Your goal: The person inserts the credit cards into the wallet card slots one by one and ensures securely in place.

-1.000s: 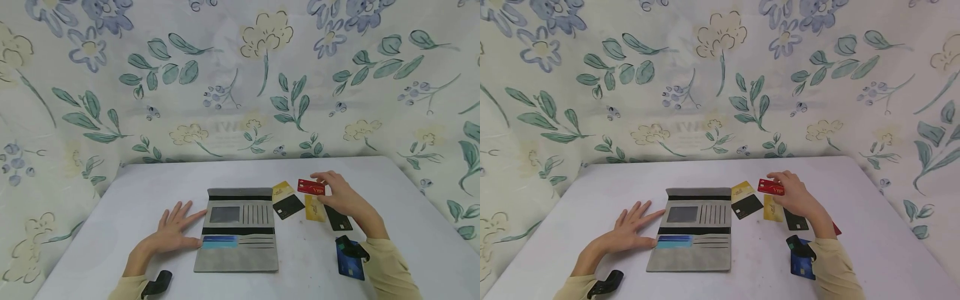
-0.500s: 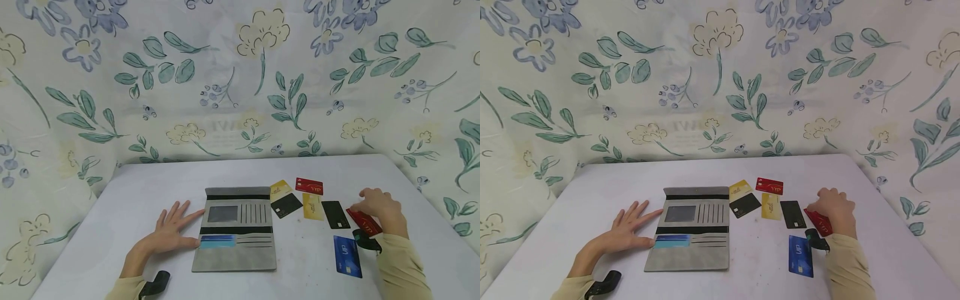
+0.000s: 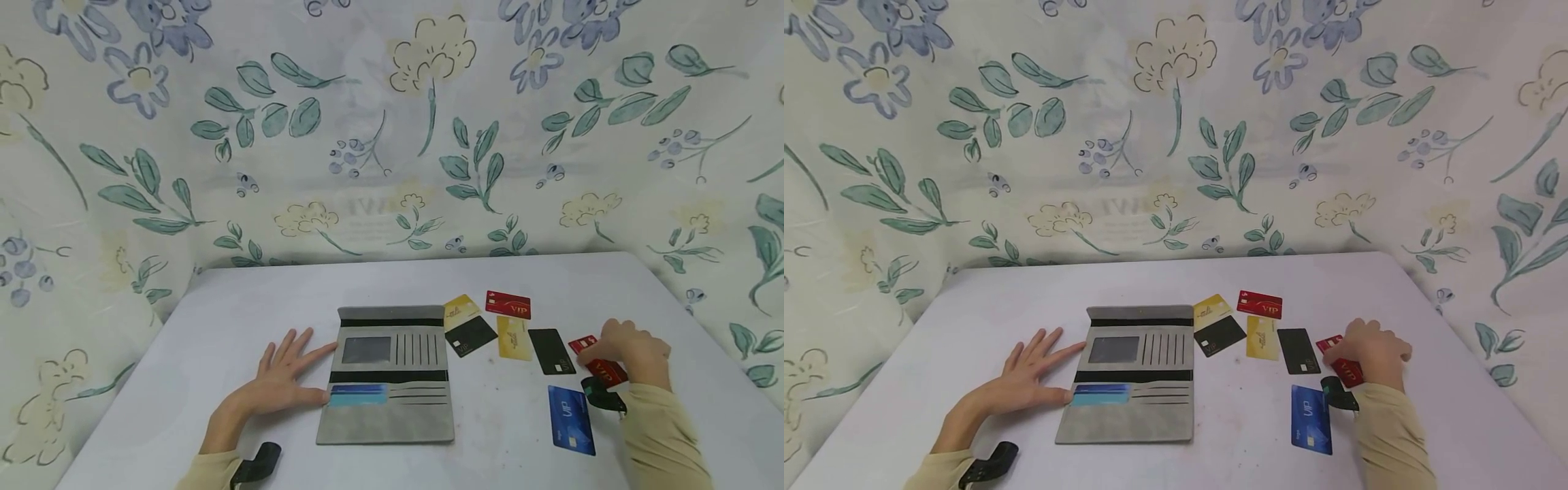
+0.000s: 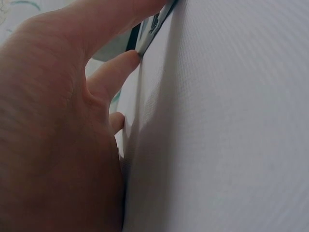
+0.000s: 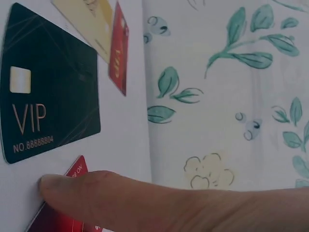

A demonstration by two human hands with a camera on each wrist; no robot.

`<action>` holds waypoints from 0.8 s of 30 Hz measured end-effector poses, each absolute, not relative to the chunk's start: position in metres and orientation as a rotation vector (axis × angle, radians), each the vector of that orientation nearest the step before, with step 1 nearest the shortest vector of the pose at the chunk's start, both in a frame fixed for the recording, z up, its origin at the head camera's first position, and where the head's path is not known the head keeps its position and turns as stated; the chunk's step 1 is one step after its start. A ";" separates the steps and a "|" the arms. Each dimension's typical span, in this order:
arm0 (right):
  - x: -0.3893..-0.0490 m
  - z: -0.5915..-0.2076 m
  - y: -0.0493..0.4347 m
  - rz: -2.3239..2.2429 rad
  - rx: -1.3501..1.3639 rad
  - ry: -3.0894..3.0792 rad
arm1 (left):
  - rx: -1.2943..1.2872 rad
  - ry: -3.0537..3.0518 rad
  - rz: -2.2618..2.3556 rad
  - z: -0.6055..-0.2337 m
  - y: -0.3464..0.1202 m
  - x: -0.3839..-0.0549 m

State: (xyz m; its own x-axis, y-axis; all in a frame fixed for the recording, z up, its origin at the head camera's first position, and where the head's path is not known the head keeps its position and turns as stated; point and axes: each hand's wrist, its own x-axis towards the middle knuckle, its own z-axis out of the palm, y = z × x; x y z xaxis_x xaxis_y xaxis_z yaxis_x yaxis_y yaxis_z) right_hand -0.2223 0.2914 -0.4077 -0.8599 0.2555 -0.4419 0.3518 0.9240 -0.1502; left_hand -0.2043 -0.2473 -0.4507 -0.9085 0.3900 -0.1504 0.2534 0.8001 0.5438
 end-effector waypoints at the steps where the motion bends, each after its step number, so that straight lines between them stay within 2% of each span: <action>1: -0.223 -0.408 0.290 -0.307 0.451 2.666 | 0.500 2.736 0.772 -0.451 -0.247 -0.204; 24: -0.225 -0.411 0.288 -0.449 0.359 2.677 | 0.508 2.754 0.774 -0.451 -0.247 -0.203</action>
